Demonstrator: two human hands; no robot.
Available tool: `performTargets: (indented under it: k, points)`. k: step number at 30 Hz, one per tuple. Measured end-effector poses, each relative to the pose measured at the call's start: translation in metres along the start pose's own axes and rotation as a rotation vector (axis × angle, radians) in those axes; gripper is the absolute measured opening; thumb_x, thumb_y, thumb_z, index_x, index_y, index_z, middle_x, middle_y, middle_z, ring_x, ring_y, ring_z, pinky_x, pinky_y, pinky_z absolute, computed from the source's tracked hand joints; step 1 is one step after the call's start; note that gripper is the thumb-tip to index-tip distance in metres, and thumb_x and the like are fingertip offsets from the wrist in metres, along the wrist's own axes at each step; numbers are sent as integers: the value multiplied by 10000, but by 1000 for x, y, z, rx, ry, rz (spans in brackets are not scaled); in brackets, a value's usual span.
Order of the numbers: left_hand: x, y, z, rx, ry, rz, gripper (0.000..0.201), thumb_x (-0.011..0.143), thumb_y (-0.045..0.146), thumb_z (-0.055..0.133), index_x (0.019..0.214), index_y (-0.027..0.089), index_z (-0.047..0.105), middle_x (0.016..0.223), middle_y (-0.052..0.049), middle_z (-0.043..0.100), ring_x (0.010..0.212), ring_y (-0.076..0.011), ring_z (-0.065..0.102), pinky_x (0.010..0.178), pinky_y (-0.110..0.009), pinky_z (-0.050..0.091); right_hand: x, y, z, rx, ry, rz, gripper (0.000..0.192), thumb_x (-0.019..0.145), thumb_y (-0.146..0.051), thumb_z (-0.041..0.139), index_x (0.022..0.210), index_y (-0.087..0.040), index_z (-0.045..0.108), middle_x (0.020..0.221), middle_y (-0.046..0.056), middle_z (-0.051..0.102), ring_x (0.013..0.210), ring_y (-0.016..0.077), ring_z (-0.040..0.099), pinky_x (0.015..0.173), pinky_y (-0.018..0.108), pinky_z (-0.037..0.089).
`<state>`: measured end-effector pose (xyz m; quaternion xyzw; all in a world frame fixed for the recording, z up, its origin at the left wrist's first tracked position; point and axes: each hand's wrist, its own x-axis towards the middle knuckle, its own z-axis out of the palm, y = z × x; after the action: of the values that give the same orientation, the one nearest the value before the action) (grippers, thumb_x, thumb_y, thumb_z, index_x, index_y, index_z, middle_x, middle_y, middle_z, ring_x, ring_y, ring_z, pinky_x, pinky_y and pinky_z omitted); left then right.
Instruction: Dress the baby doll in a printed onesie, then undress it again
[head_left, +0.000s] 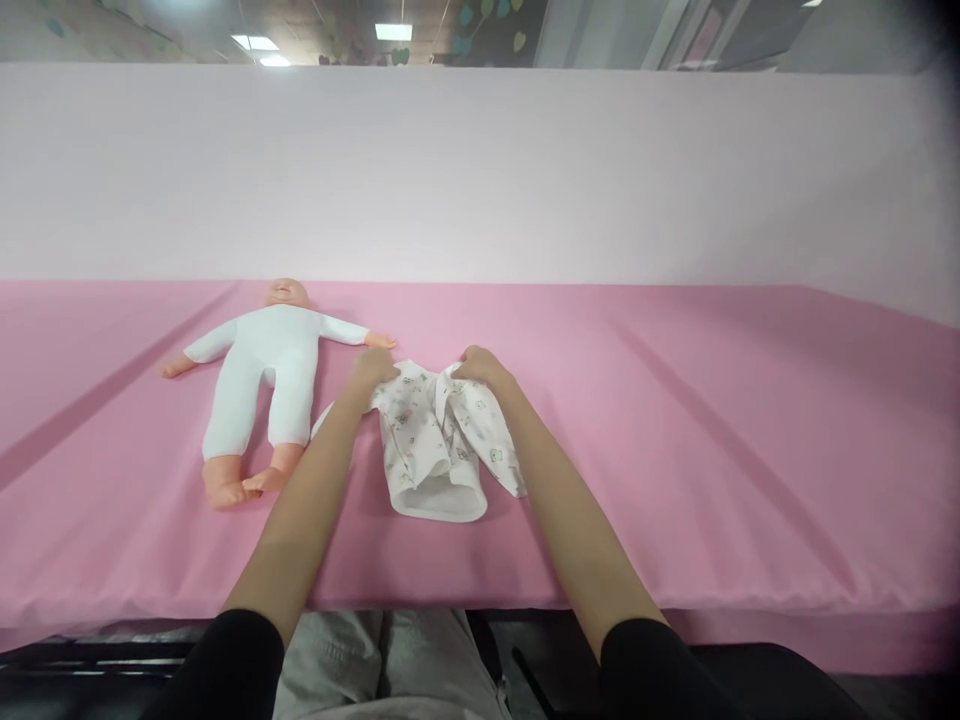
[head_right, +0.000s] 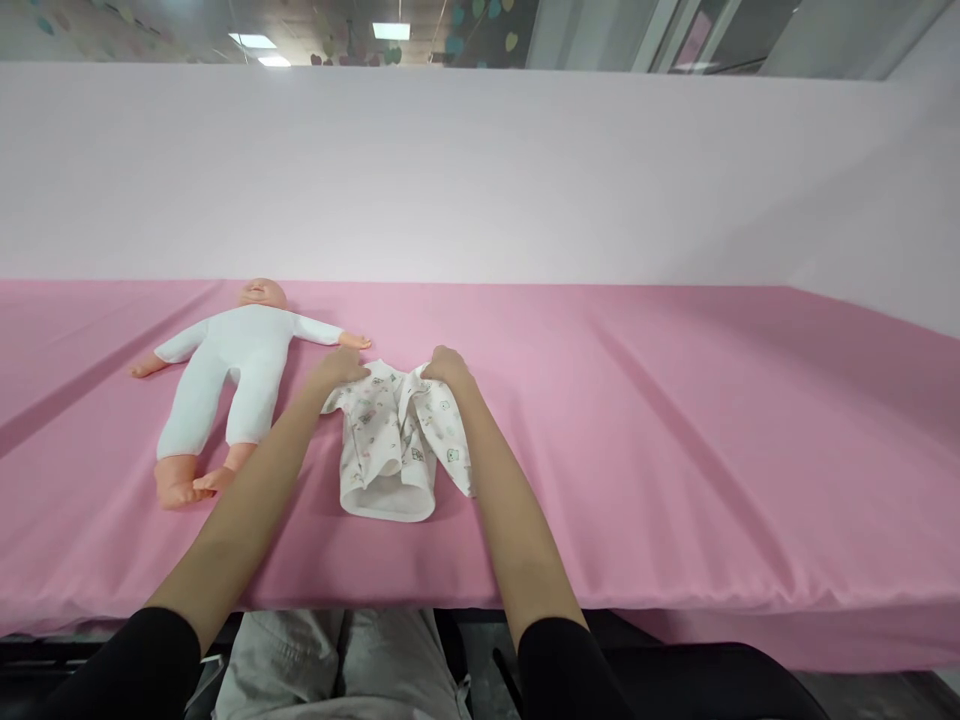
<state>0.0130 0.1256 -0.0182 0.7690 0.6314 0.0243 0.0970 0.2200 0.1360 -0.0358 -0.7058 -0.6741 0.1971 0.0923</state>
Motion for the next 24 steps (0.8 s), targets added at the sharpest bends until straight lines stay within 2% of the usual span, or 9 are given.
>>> performTargets:
  k: [3, 6, 8, 12, 16, 19, 22, 24]
  points:
    - [-3, -6, -6, -31, -47, -49, 255, 744, 296, 564, 922, 127, 633, 847, -120, 681, 791, -233, 627, 629, -275, 453, -1, 3, -4, 60, -1, 23, 324, 674, -239, 683, 970, -114, 640, 929, 121, 667, 796, 213, 625, 588, 249, 427]
    - [0, -4, -14, -77, -73, -35, 180, 746, 297, 554, 826, 146, 611, 773, -78, 661, 675, -184, 605, 550, -250, 410, -6, 2, -14, 194, 40, 7, 247, 686, -200, 648, 919, -118, 636, 864, 95, 657, 721, 191, 603, 576, 248, 414]
    - [1, 3, -23, -167, -35, 18, 182, 785, 335, 522, 770, 161, 575, 727, -54, 629, 632, -158, 580, 526, -246, 390, -11, -5, -23, 329, 167, -30, 259, 706, -186, 611, 957, -126, 625, 926, 90, 648, 741, 175, 595, 605, 237, 424]
    - [-14, 33, -49, -561, 168, 202, 242, 875, 408, 449, 789, 187, 493, 716, -19, 569, 609, -119, 549, 522, -232, 416, -33, -32, -48, 424, 473, -193, 332, 797, -217, 487, 1113, -150, 563, 983, 79, 620, 828, 171, 585, 707, 255, 451]
    - [-61, 76, -81, -804, 257, 439, 245, 966, 399, 332, 917, 203, 472, 794, -26, 581, 694, -122, 606, 584, -253, 505, -88, -65, -77, 409, 673, -415, 322, 905, -261, 374, 1190, -195, 508, 1023, 65, 602, 911, 178, 590, 767, 295, 469]
    - [-110, 101, -100, -887, 319, 566, 235, 1001, 303, 254, 1047, 201, 460, 953, -48, 622, 865, -142, 645, 688, -279, 554, -146, -72, -100, 553, 786, -619, 279, 939, -255, 378, 1180, -225, 514, 1076, 51, 596, 964, 170, 594, 786, 294, 484]
    - [-159, 115, -109, -953, 290, 784, 237, 987, 205, 316, 1161, 226, 476, 1244, -9, 571, 1122, -149, 581, 879, -268, 538, -204, -50, -118, 567, 742, -791, 324, 893, -281, 551, 1216, -294, 545, 1050, 15, 618, 965, 171, 611, 827, 303, 504]
    - [-189, 121, -109, -910, 223, 955, 305, 981, 177, 311, 1235, 227, 472, 1364, 28, 502, 1213, -138, 518, 981, -252, 486, -241, -20, -122, 531, 727, -826, 509, 817, -277, 669, 1300, -315, 513, 1148, 10, 599, 989, 168, 606, 828, 296, 519]
